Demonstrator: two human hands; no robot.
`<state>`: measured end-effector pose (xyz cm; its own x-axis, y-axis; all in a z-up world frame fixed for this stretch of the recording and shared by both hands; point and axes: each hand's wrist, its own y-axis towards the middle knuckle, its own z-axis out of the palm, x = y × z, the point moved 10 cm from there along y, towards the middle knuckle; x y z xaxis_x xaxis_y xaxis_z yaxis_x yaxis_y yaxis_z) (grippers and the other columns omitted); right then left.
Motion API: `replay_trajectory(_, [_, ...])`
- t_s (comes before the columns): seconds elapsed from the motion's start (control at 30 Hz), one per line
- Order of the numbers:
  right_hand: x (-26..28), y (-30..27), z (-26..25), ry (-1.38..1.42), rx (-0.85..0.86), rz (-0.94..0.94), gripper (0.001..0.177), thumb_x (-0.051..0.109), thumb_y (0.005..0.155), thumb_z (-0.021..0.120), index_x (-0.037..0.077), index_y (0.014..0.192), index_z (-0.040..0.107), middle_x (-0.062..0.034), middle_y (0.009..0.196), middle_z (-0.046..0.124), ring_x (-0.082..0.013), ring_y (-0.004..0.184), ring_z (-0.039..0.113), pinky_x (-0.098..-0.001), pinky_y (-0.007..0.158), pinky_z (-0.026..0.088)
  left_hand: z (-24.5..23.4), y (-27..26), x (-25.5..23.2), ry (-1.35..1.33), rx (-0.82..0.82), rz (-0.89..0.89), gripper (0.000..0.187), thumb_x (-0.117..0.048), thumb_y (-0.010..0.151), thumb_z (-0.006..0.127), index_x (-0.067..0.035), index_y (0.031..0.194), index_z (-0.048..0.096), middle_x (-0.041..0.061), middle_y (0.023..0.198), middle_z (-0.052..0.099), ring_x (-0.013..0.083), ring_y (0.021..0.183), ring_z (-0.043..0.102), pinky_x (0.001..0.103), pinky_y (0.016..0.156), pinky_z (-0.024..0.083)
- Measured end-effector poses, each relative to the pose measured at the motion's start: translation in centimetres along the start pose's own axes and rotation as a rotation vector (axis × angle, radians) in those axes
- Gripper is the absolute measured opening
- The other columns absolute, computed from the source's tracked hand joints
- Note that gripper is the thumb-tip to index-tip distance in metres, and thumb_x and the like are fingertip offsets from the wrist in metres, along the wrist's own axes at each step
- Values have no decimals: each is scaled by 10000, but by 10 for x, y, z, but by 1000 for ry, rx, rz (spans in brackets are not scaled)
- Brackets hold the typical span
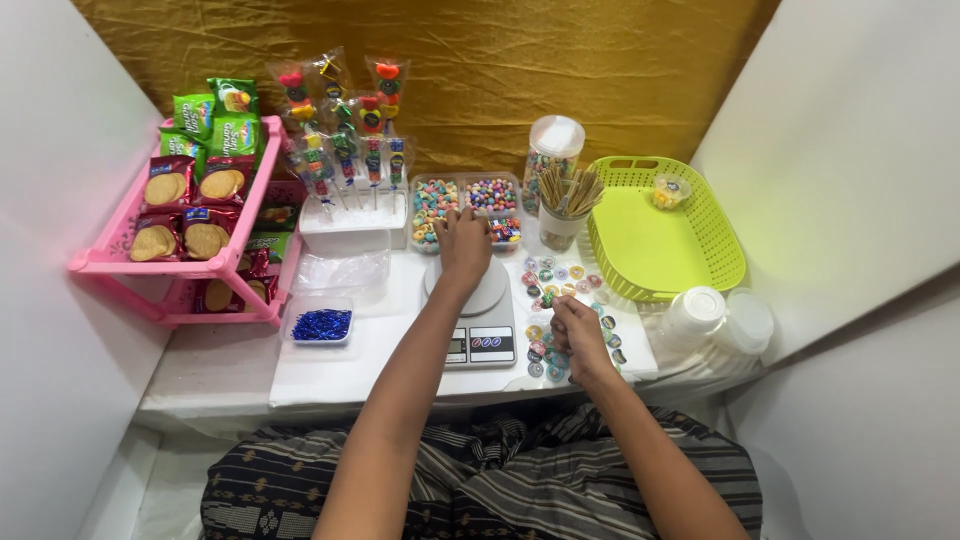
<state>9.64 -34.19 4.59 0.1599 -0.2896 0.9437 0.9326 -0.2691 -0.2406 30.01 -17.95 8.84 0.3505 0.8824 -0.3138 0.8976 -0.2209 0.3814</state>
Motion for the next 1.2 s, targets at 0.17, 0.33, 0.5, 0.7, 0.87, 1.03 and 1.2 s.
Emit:
replay_trajectory(0.17, [6, -2, -1, -13, -6, -20, 134, 180, 1033, 565, 107, 944, 633, 43, 642, 329, -40, 410, 263, -200, 345, 226, -27, -9, -4, -104, -66, -29, 76, -231, 894, 710, -159, 916, 706, 27, 1068, 625, 267, 1162, 519, 508, 1021, 337])
replay_trajectory(0.33, [15, -4, -1, -54, -13, -87, 139, 176, 1032, 569, 99, 940, 638, 31, 626, 340, -44, 402, 280, -206, 345, 232, -39, -36, 11, -233, -96, -158, 166, -299, 908, 638, -144, 891, 696, 72, 1010, 630, 320, 1108, 560, 591, 986, 355])
replay_trajectory(0.5, [11, -11, 29, -137, 199, -105, 97, 147, 991, 634, 52, 977, 638, -58, 555, 421, -112, 358, 351, -241, 326, 307, -19, -84, 39, -656, 133, -463, 247, -425, 849, 655, -202, 826, 758, 43, 921, 680, 313, 1021, 585, 476, 910, 395])
replay_trajectory(0.7, [1, -28, 50, -84, 281, -75, 110, 144, 1008, 603, 35, 1021, 606, -103, 534, 471, -153, 337, 408, -267, 343, 336, -19, -119, 26, -984, 164, -630, 282, -390, 790, 730, -126, 857, 801, 137, 940, 716, 317, 931, 649, 431, 798, 472])
replay_trajectory(0.87, [7, -37, 56, -76, 303, -68, 138, 156, 990, 611, 19, 1005, 615, -91, 533, 462, -135, 342, 382, -256, 349, 330, -40, -130, 16, -1083, 132, -669, 315, -309, 833, 699, -20, 920, 788, 173, 851, 643, 251, 865, 545, 384, 753, 448])
replay_trajectory(1.03, [6, -38, 57, -66, 313, -57, 145, 157, 989, 608, 12, 995, 618, -82, 526, 459, -122, 334, 366, -251, 341, 326, -51, -136, 8, -1098, 129, -685, 287, -286, 842, 695, -18, 896, 782, 120, 740, 571, 205, 754, 479, 331, 647, 394])
replay_trajectory(1.2, [2, -34, 56, -55, 315, -52, 125, 136, 989, 601, 16, 1011, 626, -70, 512, 437, -112, 320, 349, -238, 336, 312, -64, -140, -1, -1103, 131, -643, 255, -230, 861, 679, 6, 905, 764, 124, 765, 572, 171, 738, 470, 300, 610, 370])
